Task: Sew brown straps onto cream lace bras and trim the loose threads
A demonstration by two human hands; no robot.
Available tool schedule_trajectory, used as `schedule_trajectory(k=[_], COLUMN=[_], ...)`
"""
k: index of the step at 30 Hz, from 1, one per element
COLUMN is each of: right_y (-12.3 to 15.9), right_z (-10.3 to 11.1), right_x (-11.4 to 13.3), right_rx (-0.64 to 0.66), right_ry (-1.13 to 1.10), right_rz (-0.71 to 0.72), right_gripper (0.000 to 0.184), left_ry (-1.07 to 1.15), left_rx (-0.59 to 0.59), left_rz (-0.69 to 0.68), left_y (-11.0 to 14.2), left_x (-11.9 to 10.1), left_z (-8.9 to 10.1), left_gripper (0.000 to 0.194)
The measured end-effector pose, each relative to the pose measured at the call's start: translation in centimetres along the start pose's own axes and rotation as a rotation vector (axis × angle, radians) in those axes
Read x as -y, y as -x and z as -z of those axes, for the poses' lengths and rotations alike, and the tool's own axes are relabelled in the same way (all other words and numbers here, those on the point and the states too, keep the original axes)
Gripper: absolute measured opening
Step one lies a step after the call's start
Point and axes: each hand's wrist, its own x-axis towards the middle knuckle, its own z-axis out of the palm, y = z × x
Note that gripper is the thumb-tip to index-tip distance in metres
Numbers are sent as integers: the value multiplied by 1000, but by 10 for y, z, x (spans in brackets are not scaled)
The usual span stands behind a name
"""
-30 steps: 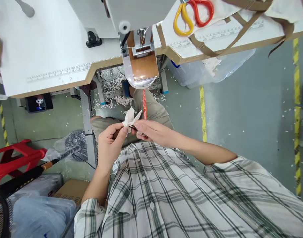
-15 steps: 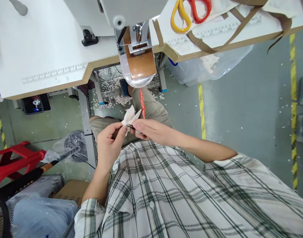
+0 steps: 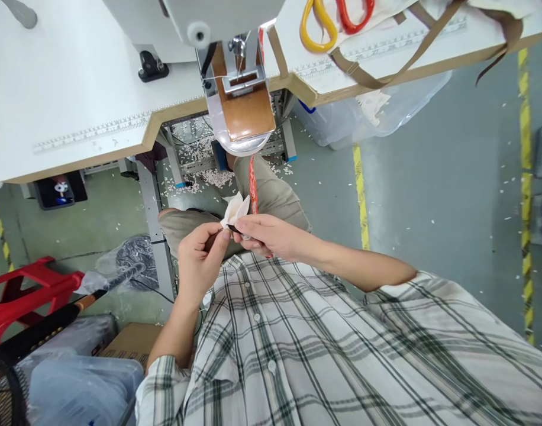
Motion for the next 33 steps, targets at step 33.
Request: schedule_trajectory(k=[33], right_y=[5], right_z=[-5], right_x=[-2], right_rx=[-442], right_ry=[899], right_rz=[556], right_gripper=[20], left_ry=[537], left_rx=[-23], left_rz=[314], left_y=[-1], left_x=[-1], left_z=[-10], left_gripper=[21])
